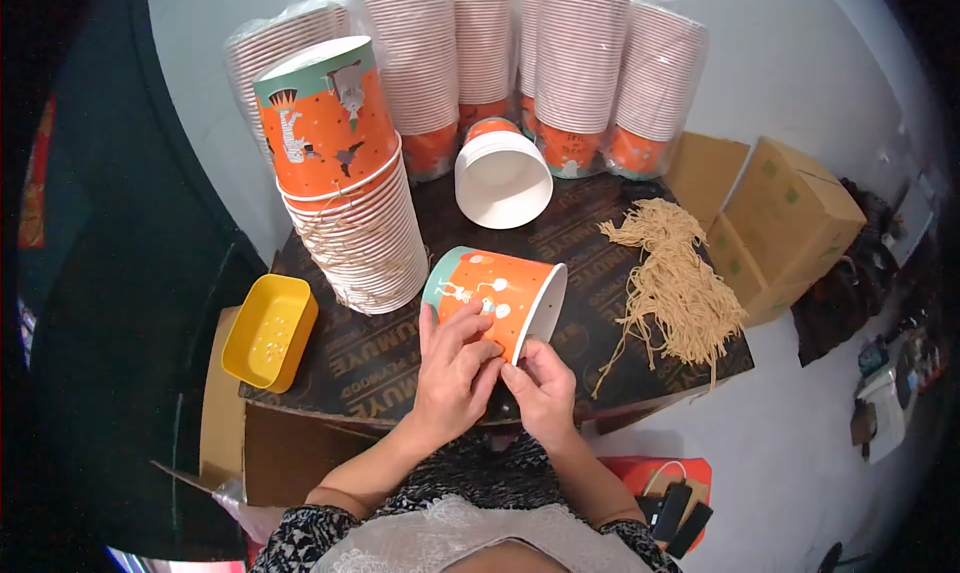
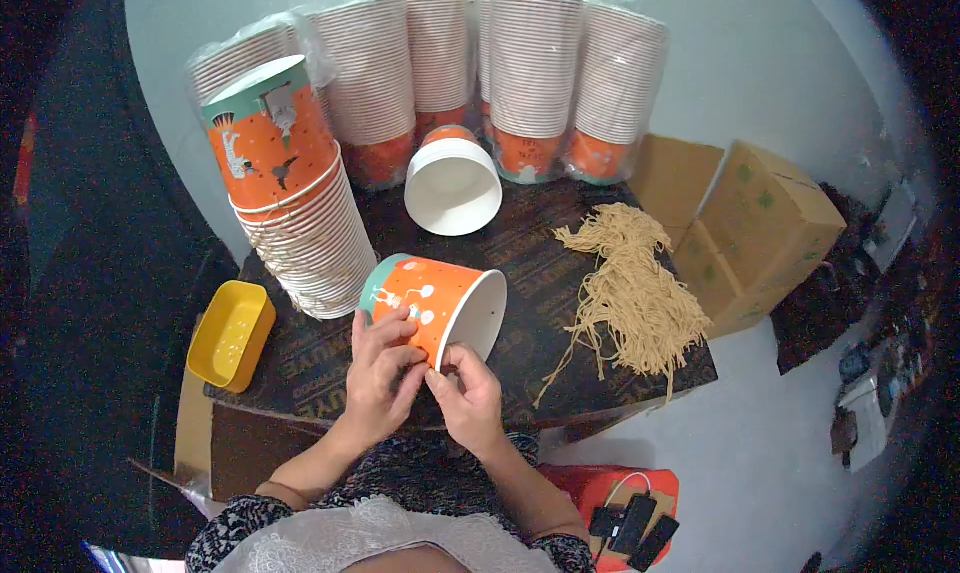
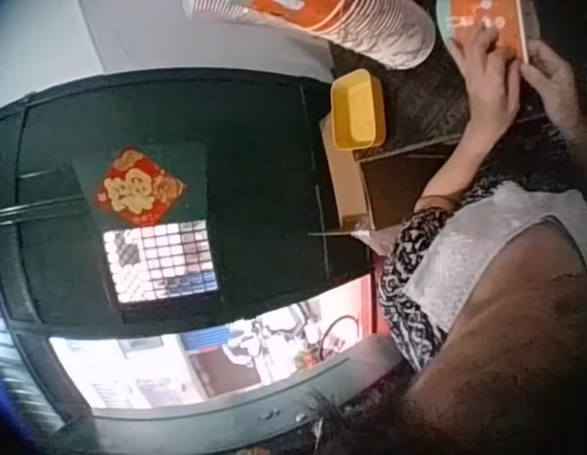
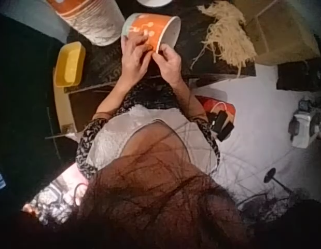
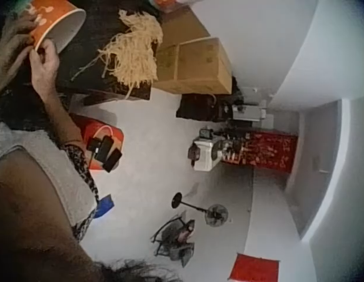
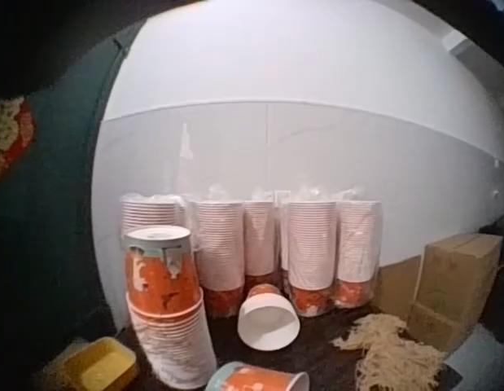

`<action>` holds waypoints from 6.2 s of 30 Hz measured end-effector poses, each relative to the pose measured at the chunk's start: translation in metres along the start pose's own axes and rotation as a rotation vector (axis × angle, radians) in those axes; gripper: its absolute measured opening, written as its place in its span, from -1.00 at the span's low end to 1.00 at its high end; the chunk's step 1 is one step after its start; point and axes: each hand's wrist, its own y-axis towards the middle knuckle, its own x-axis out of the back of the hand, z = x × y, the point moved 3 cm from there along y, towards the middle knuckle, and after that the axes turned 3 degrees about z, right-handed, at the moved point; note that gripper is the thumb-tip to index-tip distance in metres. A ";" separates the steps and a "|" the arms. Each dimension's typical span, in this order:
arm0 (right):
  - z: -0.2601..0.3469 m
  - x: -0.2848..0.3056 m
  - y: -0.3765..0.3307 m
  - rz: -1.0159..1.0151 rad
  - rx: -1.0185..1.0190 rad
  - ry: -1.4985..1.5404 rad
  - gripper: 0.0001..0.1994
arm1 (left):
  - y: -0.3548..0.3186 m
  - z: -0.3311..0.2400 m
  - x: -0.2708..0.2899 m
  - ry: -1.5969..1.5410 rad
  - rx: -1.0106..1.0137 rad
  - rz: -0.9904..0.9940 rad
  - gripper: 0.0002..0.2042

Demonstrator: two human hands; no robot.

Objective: Tying decorative strings onto paper cups for packaging.

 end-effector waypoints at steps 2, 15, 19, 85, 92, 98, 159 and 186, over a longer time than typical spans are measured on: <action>0.001 -0.002 0.000 -0.012 0.063 -0.076 -0.90 | -0.001 0.000 0.000 0.021 -0.008 0.001 -0.74; 0.012 -0.004 -0.004 -0.017 0.229 -0.339 -0.86 | 0.000 0.003 -0.003 0.058 -0.113 0.002 -0.75; 0.023 -0.009 -0.004 -0.038 0.249 -0.369 -0.88 | 0.003 0.003 0.000 0.037 -0.141 0.008 -0.74; 0.041 0.157 -0.013 0.404 0.216 -1.055 -0.86 | 0.004 0.022 0.091 0.187 0.148 0.125 -0.90; 0.034 0.153 -0.012 0.267 0.230 -1.117 -0.87 | -0.009 -0.018 0.041 -0.213 -0.121 0.504 -0.94; 0.030 0.152 -0.011 0.281 0.307 -1.209 -0.92 | -0.018 -0.030 -0.015 -0.333 -0.054 0.658 -0.94; 0.013 0.200 0.045 0.030 0.169 -1.787 -0.54 | -0.024 -0.017 0.051 -0.920 0.510 1.237 -0.94; 0.046 0.013 -0.026 -0.069 -0.112 -0.066 -0.91 | 0.004 -0.022 0.025 -0.463 0.525 0.677 -0.72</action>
